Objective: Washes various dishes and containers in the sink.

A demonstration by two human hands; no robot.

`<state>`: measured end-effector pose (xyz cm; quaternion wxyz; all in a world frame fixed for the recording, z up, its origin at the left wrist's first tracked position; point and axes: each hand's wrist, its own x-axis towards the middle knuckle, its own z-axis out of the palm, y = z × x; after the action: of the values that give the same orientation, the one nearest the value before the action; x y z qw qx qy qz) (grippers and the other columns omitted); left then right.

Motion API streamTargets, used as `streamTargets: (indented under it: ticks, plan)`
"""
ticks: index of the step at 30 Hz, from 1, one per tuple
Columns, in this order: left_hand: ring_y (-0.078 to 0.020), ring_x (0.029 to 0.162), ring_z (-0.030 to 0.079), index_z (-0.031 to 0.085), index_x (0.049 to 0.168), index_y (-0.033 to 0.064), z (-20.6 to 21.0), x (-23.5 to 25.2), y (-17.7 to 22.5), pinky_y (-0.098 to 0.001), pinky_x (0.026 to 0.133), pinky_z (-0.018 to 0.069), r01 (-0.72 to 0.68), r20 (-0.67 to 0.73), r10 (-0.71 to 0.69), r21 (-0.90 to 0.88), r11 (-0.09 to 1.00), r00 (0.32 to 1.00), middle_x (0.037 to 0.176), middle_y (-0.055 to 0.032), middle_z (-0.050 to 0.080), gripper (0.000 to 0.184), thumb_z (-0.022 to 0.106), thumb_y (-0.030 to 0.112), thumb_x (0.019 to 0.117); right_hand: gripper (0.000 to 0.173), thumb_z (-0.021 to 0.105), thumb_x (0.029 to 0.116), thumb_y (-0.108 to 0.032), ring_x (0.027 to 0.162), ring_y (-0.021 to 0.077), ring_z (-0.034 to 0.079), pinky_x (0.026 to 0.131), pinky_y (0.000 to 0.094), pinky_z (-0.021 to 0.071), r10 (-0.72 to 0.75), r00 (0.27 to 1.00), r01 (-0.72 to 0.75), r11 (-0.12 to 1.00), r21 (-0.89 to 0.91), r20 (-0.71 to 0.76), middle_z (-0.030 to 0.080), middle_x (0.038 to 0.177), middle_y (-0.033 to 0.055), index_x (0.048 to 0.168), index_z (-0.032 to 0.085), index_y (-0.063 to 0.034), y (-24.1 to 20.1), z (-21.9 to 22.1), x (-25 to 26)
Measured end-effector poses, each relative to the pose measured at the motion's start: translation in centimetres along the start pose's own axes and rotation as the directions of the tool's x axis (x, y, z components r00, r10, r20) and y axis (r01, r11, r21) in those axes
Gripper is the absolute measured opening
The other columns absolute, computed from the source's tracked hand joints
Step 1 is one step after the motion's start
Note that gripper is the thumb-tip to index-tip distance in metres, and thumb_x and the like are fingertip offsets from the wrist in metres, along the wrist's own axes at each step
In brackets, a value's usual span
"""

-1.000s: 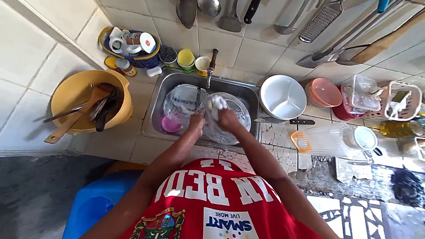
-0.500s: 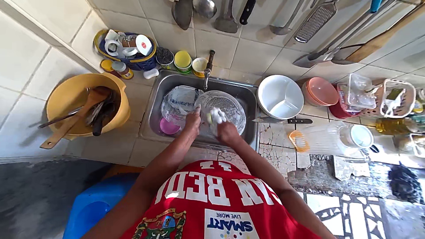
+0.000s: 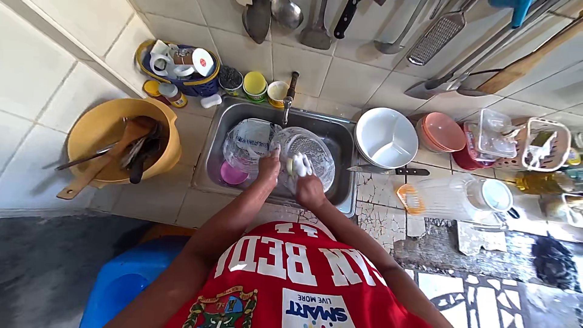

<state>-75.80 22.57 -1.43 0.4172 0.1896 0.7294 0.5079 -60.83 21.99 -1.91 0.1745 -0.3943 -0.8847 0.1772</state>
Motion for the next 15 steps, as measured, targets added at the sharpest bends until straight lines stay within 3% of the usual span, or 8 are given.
streamTargets:
  ticks: [2,3,6,8,10,12,13,15]
  plan:
    - [-0.0272,0.109,0.062,0.066,0.115,-0.0048,0.8,-0.8,0.1,-0.0494,0.097,0.0498,-0.043,0.012,0.043,0.006,0.999,0.999,0.115,-0.0205,0.066,0.042,0.048,0.032,0.1093,0.048,0.067,0.0931,-0.027,0.121,0.0457,0.063,0.095,0.0619,0.0536,0.068,0.995,-0.069,0.997,0.014,0.072,0.065,0.129,0.0294,0.128,0.064,0.0067,-0.3,-1.1,3.1]
    - [-0.0242,0.102,0.063,0.067,0.113,-0.0041,1.0,-1.3,0.2,-0.0465,0.093,0.052,-0.047,0.019,0.047,-0.017,0.999,0.999,0.109,-0.0182,0.067,0.038,0.051,0.03,0.1085,0.053,0.069,0.0931,-0.028,0.123,0.0471,0.061,0.096,0.0642,0.052,0.148,0.978,-0.153,0.988,0.023,0.147,0.063,0.132,0.0305,0.132,0.061,0.0067,0.2,-1.8,4.8]
    - [-0.0173,0.078,0.061,0.067,0.104,-0.001,0.9,-2.1,0.7,-0.0386,0.074,0.054,-0.029,0.036,0.031,-0.053,0.998,0.999,0.089,-0.0111,0.064,0.034,0.059,0.032,0.1052,0.053,0.058,0.1011,-0.029,0.134,0.0496,0.052,0.108,0.0671,0.043,0.367,0.906,-0.389,0.918,0.072,0.211,0.055,0.141,0.0336,0.139,0.055,0.008,4.3,-3.0,9.0]
    - [-0.0162,0.078,0.062,0.069,0.103,-0.0002,-0.1,-2.0,0.7,-0.0381,0.075,0.0542,-0.038,0.047,0.042,-0.076,0.996,0.998,0.089,-0.0101,0.066,0.033,0.06,0.031,0.1046,0.053,0.047,0.1076,-0.038,0.131,0.0469,0.056,0.108,0.0668,0.043,0.507,0.823,-0.556,0.81,0.184,0.254,0.059,0.137,0.0315,0.136,0.059,0.0054,8.4,-2.9,9.9]
    - [-0.0162,0.08,0.063,0.069,0.104,0.0005,-1.2,-1.5,0.4,-0.0382,0.077,0.0552,-0.039,0.052,0.044,-0.098,0.994,0.998,0.09,-0.01,0.066,0.033,0.059,0.032,0.105,0.06,0.045,0.107,-0.051,0.12,0.0355,0.063,0.102,0.0585,0.0497,0.618,0.695,-0.717,0.562,0.412,0.368,0.066,0.128,0.0238,0.133,0.062,-0.0001,12.2,-1.9,8.9]
    - [-0.0155,0.076,0.06,0.068,0.105,0.001,-2.3,-0.7,-0.1,-0.037,0.072,0.0538,-0.046,0.054,0.05,-0.079,0.996,0.997,0.087,-0.0091,0.064,0.038,0.056,0.037,0.1061,0.058,0.049,0.1035,-0.056,0.101,0.0207,0.068,0.087,0.0433,0.0588,0.565,0.606,-0.75,0.172,0.638,0.56,0.069,0.115,0.0107,0.135,0.058,-0.0081,13.3,-1.9,5.9]
    - [-0.0161,0.077,0.059,0.068,0.109,0.0009,-2.9,0.0,-0.5,-0.0377,0.074,0.053,-0.058,0.064,0.061,-0.042,0.997,0.996,0.088,-0.0097,0.064,0.043,0.052,0.04,0.1071,0.049,0.052,0.1046,-0.047,0.096,0.0189,0.069,0.082,0.0409,0.0602,0.504,0.614,-0.707,0.011,0.707,0.607,0.069,0.111,0.0088,0.136,0.054,-0.01,13.3,-2.0,4.4]
    - [-0.0191,0.079,0.058,0.067,0.111,-0.0011,-3.3,1.9,-2.1,-0.0408,0.076,0.0512,-0.102,0.05,0.1,0.039,0.994,0.994,0.091,-0.0127,0.063,0.048,0.046,0.043,0.1089,0.032,0.055,0.1056,-0.027,0.086,0.0173,0.07,0.074,0.0376,0.0616,0.46,0.664,-0.612,-0.118,0.782,0.589,0.07,0.103,0.0072,0.133,0.053,-0.0107,12.0,-3.1,2.4]
